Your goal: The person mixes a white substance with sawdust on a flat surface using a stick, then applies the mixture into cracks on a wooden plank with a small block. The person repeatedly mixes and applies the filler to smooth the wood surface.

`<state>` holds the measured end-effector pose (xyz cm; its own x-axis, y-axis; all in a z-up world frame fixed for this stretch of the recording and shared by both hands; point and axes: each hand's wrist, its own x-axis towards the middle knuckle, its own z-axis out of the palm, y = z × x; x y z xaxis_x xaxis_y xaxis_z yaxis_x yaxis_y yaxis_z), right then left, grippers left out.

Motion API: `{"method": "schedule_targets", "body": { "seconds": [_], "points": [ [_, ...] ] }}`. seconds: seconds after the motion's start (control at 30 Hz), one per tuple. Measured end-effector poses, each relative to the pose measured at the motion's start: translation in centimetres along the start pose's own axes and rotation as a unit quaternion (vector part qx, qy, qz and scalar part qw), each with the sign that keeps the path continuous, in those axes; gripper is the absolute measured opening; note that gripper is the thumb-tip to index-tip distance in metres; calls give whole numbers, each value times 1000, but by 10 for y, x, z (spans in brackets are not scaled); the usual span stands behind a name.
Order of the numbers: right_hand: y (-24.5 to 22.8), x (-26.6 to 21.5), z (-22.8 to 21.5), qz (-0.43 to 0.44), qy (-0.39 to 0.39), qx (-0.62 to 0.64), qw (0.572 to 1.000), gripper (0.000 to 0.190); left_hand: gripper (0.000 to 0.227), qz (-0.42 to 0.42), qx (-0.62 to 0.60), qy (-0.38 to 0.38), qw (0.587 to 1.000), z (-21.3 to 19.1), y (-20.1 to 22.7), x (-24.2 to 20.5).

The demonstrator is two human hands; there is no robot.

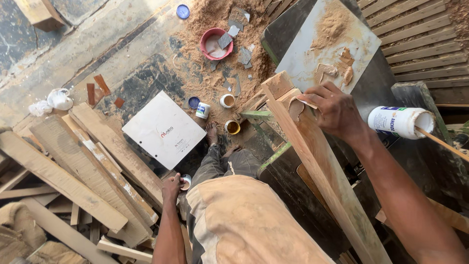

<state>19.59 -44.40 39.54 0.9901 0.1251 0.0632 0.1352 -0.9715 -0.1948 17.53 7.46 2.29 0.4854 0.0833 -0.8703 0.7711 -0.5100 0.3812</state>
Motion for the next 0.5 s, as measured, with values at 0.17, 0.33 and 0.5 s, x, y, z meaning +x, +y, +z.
{"method": "schedule_targets", "body": {
  "seconds": [0.17, 0.33, 0.5],
  "points": [
    [-12, -36, 25, 19, -28, -4, 999, 35, 47, -25, 3, 8, 1000, 8, -6, -7],
    [-46, -52, 11, 59, -24, 13, 998, 48, 43, -10, 42, 15, 999, 25, 2, -13],
    [-31, -21, 1, 65, 11, 75, 995, 41, 44, 31, 160, 55, 985, 33, 12, -8]
  ]
}}
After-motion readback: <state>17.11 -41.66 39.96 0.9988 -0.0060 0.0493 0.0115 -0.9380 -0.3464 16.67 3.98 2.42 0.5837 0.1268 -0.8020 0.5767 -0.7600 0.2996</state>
